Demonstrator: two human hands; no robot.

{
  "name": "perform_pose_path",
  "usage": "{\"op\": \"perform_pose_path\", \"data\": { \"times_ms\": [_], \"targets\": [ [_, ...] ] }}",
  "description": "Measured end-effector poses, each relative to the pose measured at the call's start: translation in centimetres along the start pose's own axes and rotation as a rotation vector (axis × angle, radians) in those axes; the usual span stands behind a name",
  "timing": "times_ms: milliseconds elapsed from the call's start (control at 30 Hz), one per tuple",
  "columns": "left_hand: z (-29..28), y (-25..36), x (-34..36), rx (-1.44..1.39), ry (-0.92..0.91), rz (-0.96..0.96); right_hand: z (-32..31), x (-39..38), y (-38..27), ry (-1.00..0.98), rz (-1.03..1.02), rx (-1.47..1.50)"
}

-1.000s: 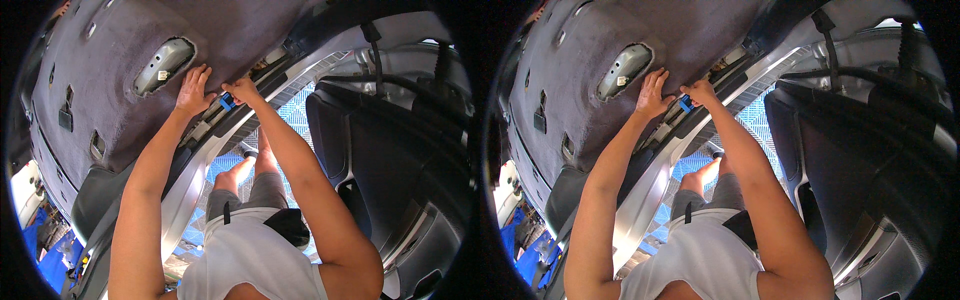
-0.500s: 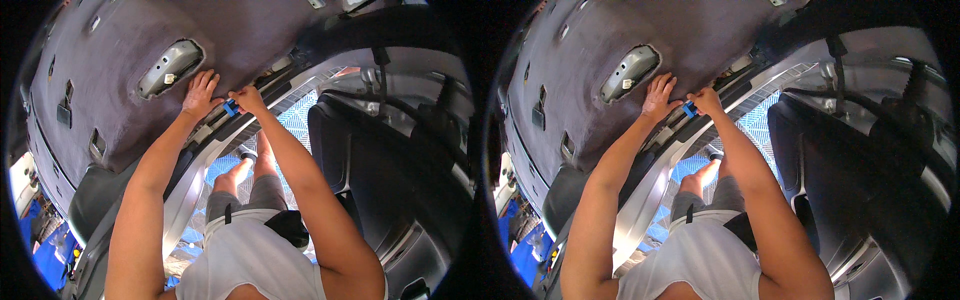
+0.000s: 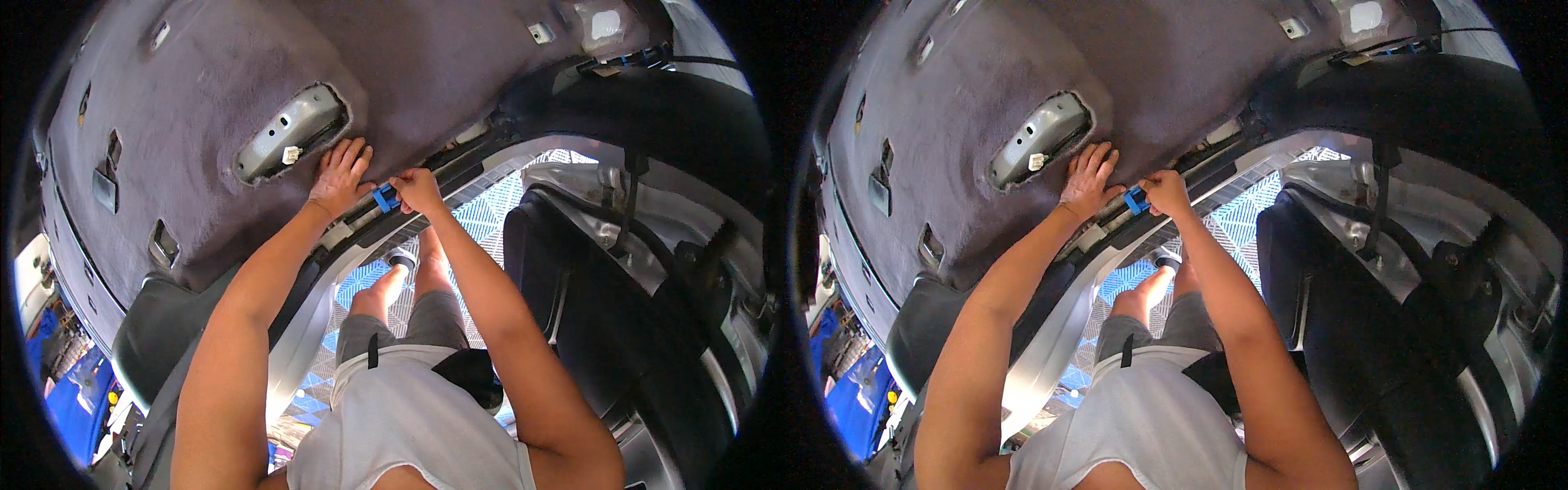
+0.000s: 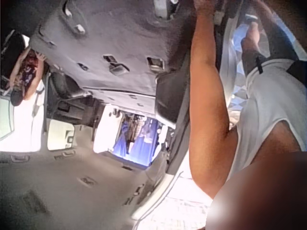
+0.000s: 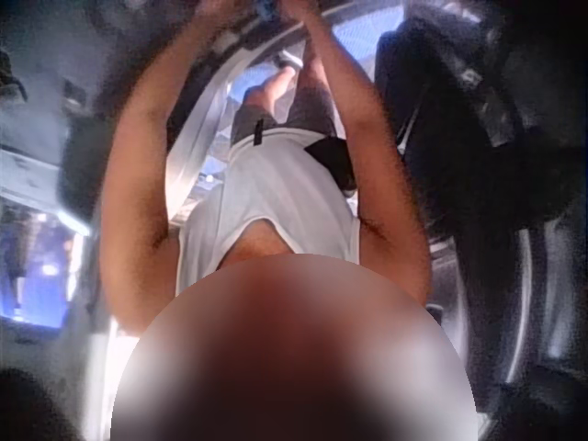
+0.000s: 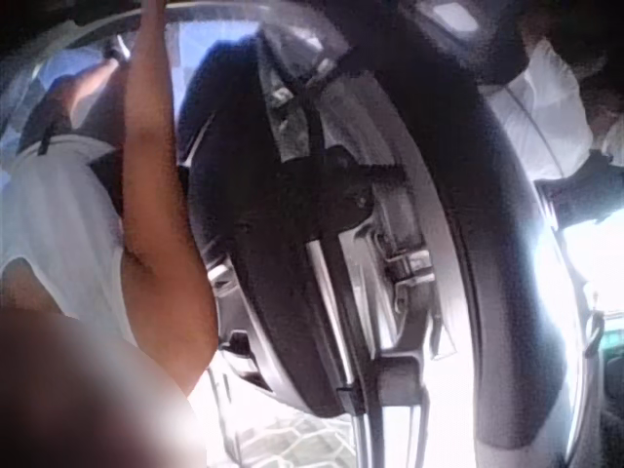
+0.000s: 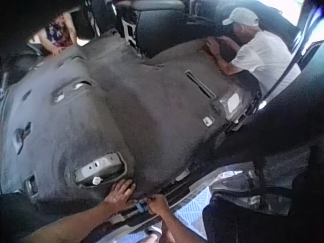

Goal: The person installs a large gray carpeted headliner into the trunk of a white car. They align the headliner with the trunk frame, press it into place, and secure it by hand along the edges and around cutouts. Another person assists by holding and adjusting the headliner from the opposite side.

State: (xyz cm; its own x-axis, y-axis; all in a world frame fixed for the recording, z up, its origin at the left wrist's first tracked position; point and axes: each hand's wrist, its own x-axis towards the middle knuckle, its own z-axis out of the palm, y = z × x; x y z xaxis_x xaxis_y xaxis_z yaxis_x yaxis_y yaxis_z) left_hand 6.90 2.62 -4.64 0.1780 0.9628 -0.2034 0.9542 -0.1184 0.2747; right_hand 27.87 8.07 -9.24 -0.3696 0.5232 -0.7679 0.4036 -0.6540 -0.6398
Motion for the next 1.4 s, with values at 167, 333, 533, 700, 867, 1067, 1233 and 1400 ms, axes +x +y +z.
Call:
{"op": "perform_pose_path", "data": {
  "times_ms": [167, 333, 533, 700, 867, 1067, 1233, 1400],
  "targets": [
    [-0.5, 0.4, 0.4, -0.005, 0.014, 0.009, -0.2, -0.2, -0.8, -0.024, 0.02, -0.016],
    [-2.9, 1.0, 0.8, -0.07, -0.025, -0.038, -4.2, -1.1, -2.6, 0.136, 0.075, 0.387],
    [-4.5, 1.3, 2.6, -0.031, 0.117, 0.143, -7.3, 0.5, -4.0, 0.221, 0.004, 0.468],
    [-3.4, 2.0, 4.0, -0.008, -0.028, 0.073, -7.8, 1.8, -3.9, 0.209, 0.04, 0.363],
    [-2.6, 1.9, 4.3, 0.066, -0.054, 0.073, -8.5, 2.2, -4.4, 0.294, -0.005, 0.272],
    [-2.8, 2.3, 4.0, 0.061, -0.007, 0.086, -8.4, 2.5, -4.1, 0.255, -0.062, 0.157],
    [-3.9, 2.8, 6.9, -0.053, 0.032, 0.11, -8.0, 2.6, -3.4, 0.273, -0.087, 0.226],
    [-3.4, 3.4, 10.2, -0.005, 0.076, 0.139, -8.1, 2.5, -3.0, 0.262, -0.08, 0.278]
  ]
}}
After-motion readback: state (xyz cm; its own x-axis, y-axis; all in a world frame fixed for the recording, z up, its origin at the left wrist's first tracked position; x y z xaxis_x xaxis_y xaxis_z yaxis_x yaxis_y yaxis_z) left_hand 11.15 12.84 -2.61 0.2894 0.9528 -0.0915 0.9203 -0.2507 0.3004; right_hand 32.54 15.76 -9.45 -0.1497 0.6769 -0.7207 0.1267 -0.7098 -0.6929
